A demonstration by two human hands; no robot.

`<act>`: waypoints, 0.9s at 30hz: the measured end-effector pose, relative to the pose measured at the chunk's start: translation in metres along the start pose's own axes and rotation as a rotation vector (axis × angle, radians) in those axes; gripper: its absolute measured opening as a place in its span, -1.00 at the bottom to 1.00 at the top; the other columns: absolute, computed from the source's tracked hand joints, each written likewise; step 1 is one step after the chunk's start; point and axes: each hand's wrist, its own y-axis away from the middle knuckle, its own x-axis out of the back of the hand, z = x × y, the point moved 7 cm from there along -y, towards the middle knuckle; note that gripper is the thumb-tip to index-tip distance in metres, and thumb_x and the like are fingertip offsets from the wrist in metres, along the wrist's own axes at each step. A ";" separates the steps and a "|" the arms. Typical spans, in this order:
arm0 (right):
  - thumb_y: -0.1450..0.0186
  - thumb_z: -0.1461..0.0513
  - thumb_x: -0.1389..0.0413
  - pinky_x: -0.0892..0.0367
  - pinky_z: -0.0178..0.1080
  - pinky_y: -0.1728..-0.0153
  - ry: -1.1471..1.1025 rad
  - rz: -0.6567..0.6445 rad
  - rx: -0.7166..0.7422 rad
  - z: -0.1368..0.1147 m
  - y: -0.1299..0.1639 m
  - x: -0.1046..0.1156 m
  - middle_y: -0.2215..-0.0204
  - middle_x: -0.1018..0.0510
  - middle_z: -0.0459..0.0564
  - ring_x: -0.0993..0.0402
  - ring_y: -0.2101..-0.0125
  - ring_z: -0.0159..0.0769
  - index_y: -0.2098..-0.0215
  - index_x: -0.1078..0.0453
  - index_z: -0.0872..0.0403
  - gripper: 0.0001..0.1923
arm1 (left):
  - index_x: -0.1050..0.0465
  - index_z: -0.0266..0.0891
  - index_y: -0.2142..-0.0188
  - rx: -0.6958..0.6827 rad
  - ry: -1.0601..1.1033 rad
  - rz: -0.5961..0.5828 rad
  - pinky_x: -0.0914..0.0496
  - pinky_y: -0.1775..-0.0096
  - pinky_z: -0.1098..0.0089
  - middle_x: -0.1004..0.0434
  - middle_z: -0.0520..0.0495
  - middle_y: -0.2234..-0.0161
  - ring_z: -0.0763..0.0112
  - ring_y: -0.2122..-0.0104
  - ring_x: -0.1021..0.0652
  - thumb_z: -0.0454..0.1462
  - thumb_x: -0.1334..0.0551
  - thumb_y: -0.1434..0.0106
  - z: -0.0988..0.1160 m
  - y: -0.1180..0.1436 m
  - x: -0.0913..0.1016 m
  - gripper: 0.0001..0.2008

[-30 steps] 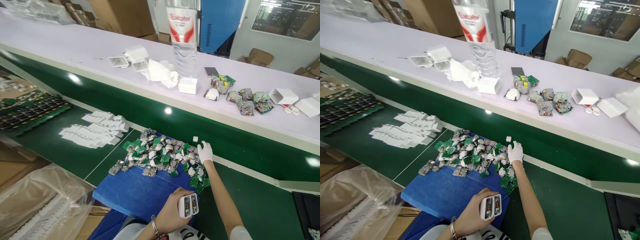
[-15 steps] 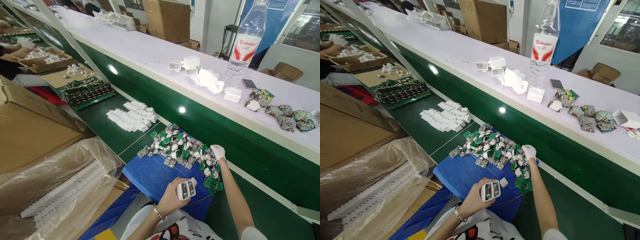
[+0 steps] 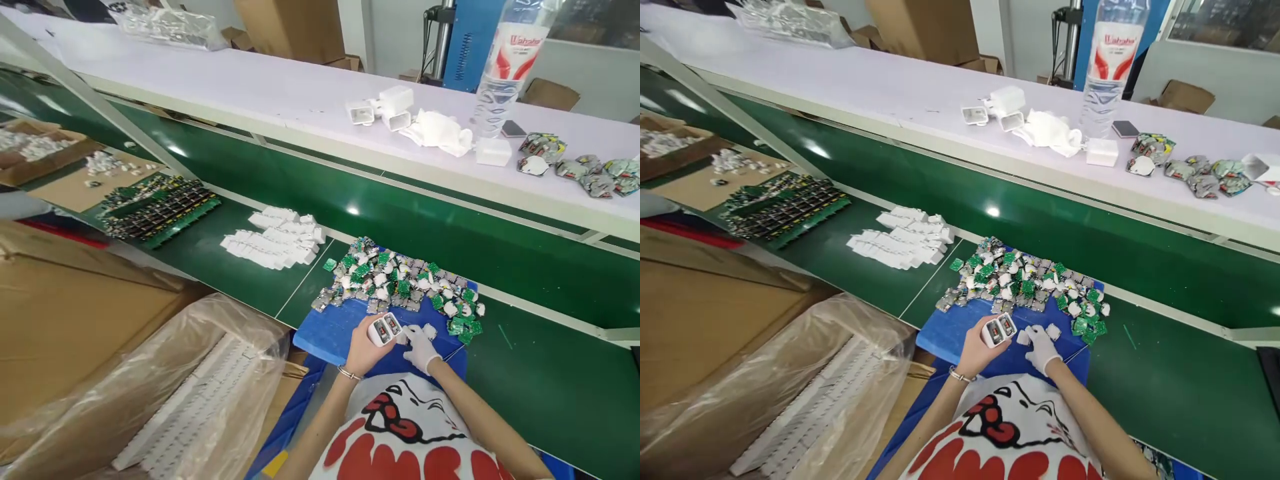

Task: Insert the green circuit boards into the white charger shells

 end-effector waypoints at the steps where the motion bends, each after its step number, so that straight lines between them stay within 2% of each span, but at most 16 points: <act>1: -0.16 0.31 -0.23 -0.33 -0.15 0.05 -0.011 -0.008 0.013 0.002 0.001 -0.003 0.07 -0.45 0.04 -0.42 0.13 -0.25 0.06 -0.39 0.14 -0.64 | -0.41 -0.28 0.09 0.006 -0.001 0.003 -0.46 0.17 0.19 -0.55 -0.16 0.18 0.22 0.24 -0.57 -0.29 -0.32 0.05 -0.006 0.002 0.010 -0.54; 4: 0.01 0.41 -0.25 -0.27 -0.22 0.01 -0.039 0.036 0.029 0.004 0.001 -0.005 0.16 -0.52 0.04 -0.43 0.13 -0.19 0.20 -0.49 0.11 -0.63 | -0.42 -0.26 0.10 -0.006 0.006 -0.004 -0.46 0.19 0.20 -0.54 -0.12 0.22 0.24 0.26 -0.56 -0.30 -0.33 0.07 -0.017 0.007 0.031 -0.54; 6: 0.02 0.38 -0.21 -0.26 -0.16 0.02 -0.061 0.112 0.010 0.001 0.000 -0.003 0.23 -0.54 0.07 -0.44 0.15 -0.11 0.29 -0.51 0.13 -0.71 | -0.43 -0.24 0.10 -0.024 0.013 -0.010 -0.46 0.19 0.20 -0.53 -0.10 0.25 0.25 0.27 -0.56 -0.31 -0.33 0.08 -0.019 0.009 0.040 -0.53; 9: 0.00 0.30 -0.15 -0.32 -0.06 0.13 -0.151 0.233 -0.047 -0.009 0.002 0.002 0.34 -0.56 0.16 -0.47 0.26 -0.03 0.37 -0.50 0.19 -0.79 | -0.43 -0.23 0.10 -0.053 0.023 -0.019 -0.45 0.16 0.18 -0.52 -0.11 0.22 0.26 0.25 -0.54 -0.32 -0.33 0.08 -0.018 0.008 0.049 -0.53; 11: -0.04 0.22 -0.11 -0.38 -0.06 0.25 -0.261 0.288 -0.077 -0.019 0.008 0.009 0.39 -0.57 0.17 -0.50 0.35 -0.05 0.35 -0.48 0.21 -0.75 | -0.43 -0.23 0.10 -0.074 0.034 -0.039 -0.44 0.16 0.18 -0.52 -0.11 0.22 0.27 0.26 -0.54 -0.32 -0.33 0.09 -0.017 0.006 0.052 -0.53; 14: -0.06 0.11 -0.11 -0.44 -0.11 0.28 -0.439 0.327 -0.043 -0.042 0.027 0.029 0.29 -0.58 0.15 -0.53 0.32 -0.12 0.20 -0.44 0.18 -0.60 | -0.45 -0.22 0.11 -0.114 0.067 -0.091 -0.45 0.19 0.21 -0.52 -0.10 0.25 0.29 0.28 -0.53 -0.32 -0.33 0.10 -0.013 0.003 0.052 -0.53; 17: 0.00 0.08 -0.21 -0.40 -0.13 0.11 -0.599 0.368 0.078 -0.071 0.050 0.053 0.08 -0.50 0.13 -0.47 0.12 -0.14 0.14 -0.43 0.11 -0.53 | -0.45 -0.22 0.12 -0.164 0.117 -0.164 -0.44 0.16 0.23 -0.53 -0.10 0.24 0.28 0.24 -0.52 -0.32 -0.35 0.13 -0.006 -0.001 0.049 -0.51; 19: 0.02 0.09 -0.26 -0.38 -0.11 0.06 -0.711 0.373 0.113 -0.080 0.057 0.058 0.03 -0.47 0.13 -0.45 0.08 -0.14 0.14 -0.44 0.09 -0.52 | -0.46 -0.21 0.13 -0.188 0.150 -0.210 -0.43 0.13 0.23 -0.54 -0.10 0.22 0.27 0.21 -0.52 -0.33 -0.36 0.16 -0.003 -0.004 0.045 -0.50; 21: 0.04 0.08 -0.29 -0.39 -0.08 0.08 -0.776 0.375 0.056 -0.073 0.054 0.053 0.08 -0.50 0.13 -0.48 0.13 -0.13 0.14 -0.45 0.09 -0.49 | -0.46 -0.21 0.13 -0.185 0.178 -0.235 -0.42 0.11 0.21 -0.54 -0.11 0.19 0.26 0.19 -0.52 -0.32 -0.36 0.16 -0.005 -0.006 0.041 -0.49; 23: 0.08 0.06 -0.29 -0.41 -0.05 0.12 -0.769 0.391 -0.044 -0.054 0.045 0.039 0.15 -0.55 0.14 -0.51 0.19 -0.10 0.14 -0.45 0.11 -0.45 | -0.45 -0.23 0.12 -0.153 0.200 -0.230 -0.42 0.10 0.19 -0.54 -0.13 0.18 0.24 0.19 -0.53 -0.31 -0.36 0.14 -0.014 -0.008 0.040 -0.50; 25: 0.09 0.04 -0.25 -0.40 0.00 0.12 -0.736 0.434 -0.128 -0.029 0.036 0.025 0.20 -0.56 0.14 -0.51 0.21 -0.07 0.18 -0.46 0.13 -0.47 | -0.43 -0.25 0.10 -0.102 0.221 -0.208 -0.43 0.13 0.17 -0.53 -0.15 0.16 0.23 0.22 -0.55 -0.31 -0.35 0.11 -0.029 -0.009 0.042 -0.50; 27: 0.11 0.06 -0.23 -0.31 0.08 0.01 -0.684 0.475 -0.204 -0.007 0.031 0.013 0.23 -0.56 0.15 -0.48 0.16 0.01 0.30 -0.49 0.13 -0.56 | -0.41 -0.27 0.09 -0.049 0.247 -0.182 -0.46 0.17 0.19 -0.55 -0.16 0.17 0.23 0.25 -0.57 -0.30 -0.35 0.08 -0.047 -0.009 0.045 -0.51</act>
